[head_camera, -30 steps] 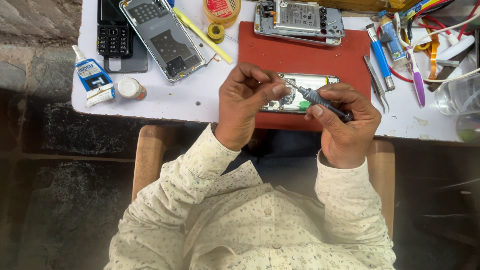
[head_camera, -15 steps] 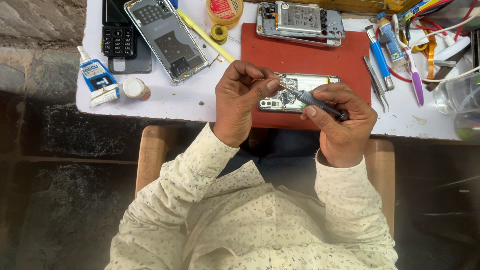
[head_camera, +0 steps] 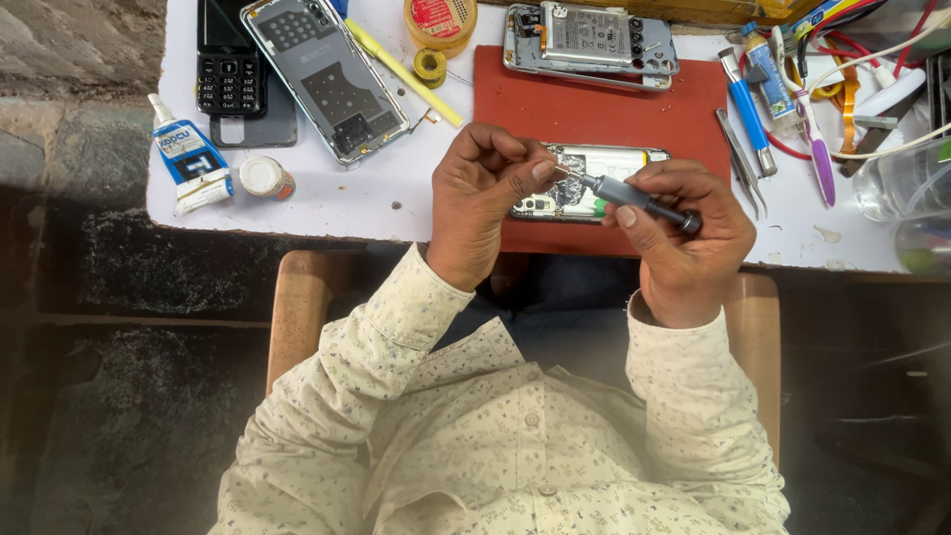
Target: The person uses a screwdriver to remove screws from a disassembled smartphone on a red mat, then picks up a light blue phone case and fits it onto the phone body. The person presses the case edges to secure it.
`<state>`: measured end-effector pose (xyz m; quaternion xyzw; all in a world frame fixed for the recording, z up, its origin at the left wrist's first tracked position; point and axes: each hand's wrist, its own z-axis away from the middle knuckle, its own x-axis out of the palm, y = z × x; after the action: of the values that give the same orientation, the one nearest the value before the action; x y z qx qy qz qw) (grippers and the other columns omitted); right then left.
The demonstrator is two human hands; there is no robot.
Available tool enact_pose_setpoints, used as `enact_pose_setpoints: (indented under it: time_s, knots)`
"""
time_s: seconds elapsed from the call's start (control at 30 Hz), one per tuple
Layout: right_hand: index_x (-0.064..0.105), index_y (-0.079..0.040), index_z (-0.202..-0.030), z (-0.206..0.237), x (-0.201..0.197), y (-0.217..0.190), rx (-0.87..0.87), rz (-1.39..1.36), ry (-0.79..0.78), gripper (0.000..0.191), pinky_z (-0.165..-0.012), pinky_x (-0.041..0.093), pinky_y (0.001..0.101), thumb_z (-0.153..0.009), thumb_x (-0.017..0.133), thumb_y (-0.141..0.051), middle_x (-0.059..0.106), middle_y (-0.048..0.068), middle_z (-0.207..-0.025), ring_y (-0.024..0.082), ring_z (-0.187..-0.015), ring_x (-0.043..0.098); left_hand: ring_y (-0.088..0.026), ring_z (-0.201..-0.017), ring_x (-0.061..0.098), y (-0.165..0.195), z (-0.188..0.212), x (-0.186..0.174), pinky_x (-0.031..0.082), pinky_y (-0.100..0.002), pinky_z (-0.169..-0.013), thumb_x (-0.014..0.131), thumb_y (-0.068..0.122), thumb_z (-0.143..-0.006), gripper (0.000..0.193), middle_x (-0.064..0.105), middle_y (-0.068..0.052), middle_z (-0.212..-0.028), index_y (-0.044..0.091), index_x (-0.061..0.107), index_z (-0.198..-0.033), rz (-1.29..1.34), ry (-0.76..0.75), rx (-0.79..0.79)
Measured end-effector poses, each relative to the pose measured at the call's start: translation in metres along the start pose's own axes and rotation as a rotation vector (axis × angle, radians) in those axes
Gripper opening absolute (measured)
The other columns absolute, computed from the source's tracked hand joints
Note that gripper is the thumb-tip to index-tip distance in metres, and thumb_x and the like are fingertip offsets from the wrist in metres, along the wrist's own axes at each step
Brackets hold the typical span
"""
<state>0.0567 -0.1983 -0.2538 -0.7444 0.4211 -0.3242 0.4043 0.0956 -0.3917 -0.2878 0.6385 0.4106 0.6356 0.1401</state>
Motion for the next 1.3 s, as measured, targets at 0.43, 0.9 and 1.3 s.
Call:
enact_pose_setpoints:
  time_s: [0.43,0.9,1.3]
  knots:
    - [0.051,0.003,-0.122,-0.014,-0.039,-0.017,-0.036,0.348,-0.123,0.037,-0.094,0.062,0.0259,-0.100,0.078,0.015,0.070,0.018,-0.115,0.016,-0.104,0.071,-0.035,-0.131,0.054,0.046,-0.016,-0.021,0.044,-0.044,-0.112,0.094,0.023,-0.067,0.082,0.060,-0.011,-0.137,0.008,0.054,-0.137,-1.384,-0.493,0.303]
    - [0.064,-0.002,-0.117,-0.023,-0.009,-0.052,-0.204,0.906,-0.290,0.030,-0.077,0.056,0.0226,-0.094,0.082,0.004,0.074,0.009,-0.104,0.013,-0.092,0.074,-0.038,-0.138,0.050,0.031,-0.018,-0.034,0.045,-0.045,-0.117,0.092,0.014,-0.072,0.082,0.049,-0.017,-0.142,0.011,0.045,-0.140,-1.298,-0.573,0.450]
    - [0.063,-0.001,-0.118,-0.026,-0.002,-0.048,-0.248,0.923,-0.331,0.031,-0.080,0.062,0.0261,-0.094,0.081,0.005,0.073,0.012,-0.109,0.018,-0.094,0.076,-0.036,-0.136,0.052,0.032,-0.015,-0.032,0.049,-0.043,-0.114,0.092,0.011,-0.073,0.082,0.049,-0.014,-0.141,0.012,0.046,-0.140,-1.246,-0.585,0.451]
